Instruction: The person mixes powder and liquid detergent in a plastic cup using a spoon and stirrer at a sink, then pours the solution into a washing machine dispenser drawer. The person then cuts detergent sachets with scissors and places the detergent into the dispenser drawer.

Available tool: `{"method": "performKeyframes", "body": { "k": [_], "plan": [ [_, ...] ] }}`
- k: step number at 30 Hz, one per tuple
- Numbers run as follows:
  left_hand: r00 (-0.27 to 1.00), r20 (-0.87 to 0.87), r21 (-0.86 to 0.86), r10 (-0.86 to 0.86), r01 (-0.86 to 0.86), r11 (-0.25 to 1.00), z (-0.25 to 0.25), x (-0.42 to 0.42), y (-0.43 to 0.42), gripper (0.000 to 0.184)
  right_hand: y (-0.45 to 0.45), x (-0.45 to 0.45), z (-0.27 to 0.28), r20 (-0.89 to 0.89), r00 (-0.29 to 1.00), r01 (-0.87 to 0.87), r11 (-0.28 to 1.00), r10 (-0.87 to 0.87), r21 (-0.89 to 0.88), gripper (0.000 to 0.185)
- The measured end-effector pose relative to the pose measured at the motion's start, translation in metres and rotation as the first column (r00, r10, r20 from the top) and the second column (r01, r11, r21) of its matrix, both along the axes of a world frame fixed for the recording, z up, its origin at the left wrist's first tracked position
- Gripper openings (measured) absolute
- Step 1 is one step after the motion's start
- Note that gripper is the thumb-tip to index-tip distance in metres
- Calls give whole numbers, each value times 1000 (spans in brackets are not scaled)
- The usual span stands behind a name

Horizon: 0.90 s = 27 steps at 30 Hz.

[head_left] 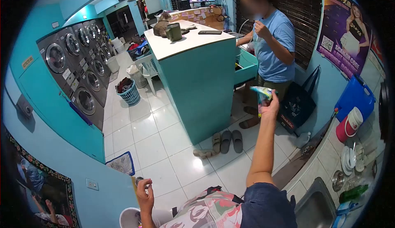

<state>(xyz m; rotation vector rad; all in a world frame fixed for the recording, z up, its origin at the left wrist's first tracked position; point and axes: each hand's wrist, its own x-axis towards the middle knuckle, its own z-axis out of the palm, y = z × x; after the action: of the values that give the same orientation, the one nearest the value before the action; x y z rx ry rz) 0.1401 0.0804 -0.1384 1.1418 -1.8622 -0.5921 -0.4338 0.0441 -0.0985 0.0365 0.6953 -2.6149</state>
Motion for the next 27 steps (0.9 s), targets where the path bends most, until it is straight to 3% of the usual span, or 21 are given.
{"method": "performKeyframes", "body": {
  "k": [1,3,8,11,15,20,25,27],
  "plan": [
    [1000,7,0,23,-23,1000,-1,4,0,26,-4,-4,12,78,997,18,997,-23,71,27],
    [997,17,5,69,-69,998,-3,12,3,25,-3,-17,14,28,998,-50,995,48,88,35],
    [995,27,7,100,-100,995,-13,23,4,25,-6,-38,30,-192,974,-61,952,123,300,24],
    [993,16,19,114,-114,993,-10,22,5,25,-5,-25,54,-438,866,-107,947,239,304,19],
    [993,44,-1,113,-113,994,-12,24,-1,26,-2,-9,88,-586,654,-106,825,479,555,14],
    [993,63,-57,99,-95,994,-16,25,-8,25,-3,10,111,-702,426,332,623,571,708,19],
    [995,33,-20,97,-97,995,-15,26,-5,25,-6,33,124,-654,350,612,364,671,702,22],
    [993,39,-11,108,-108,994,-18,30,-4,25,-3,46,131,-685,300,730,303,664,613,19]
  ]
}}
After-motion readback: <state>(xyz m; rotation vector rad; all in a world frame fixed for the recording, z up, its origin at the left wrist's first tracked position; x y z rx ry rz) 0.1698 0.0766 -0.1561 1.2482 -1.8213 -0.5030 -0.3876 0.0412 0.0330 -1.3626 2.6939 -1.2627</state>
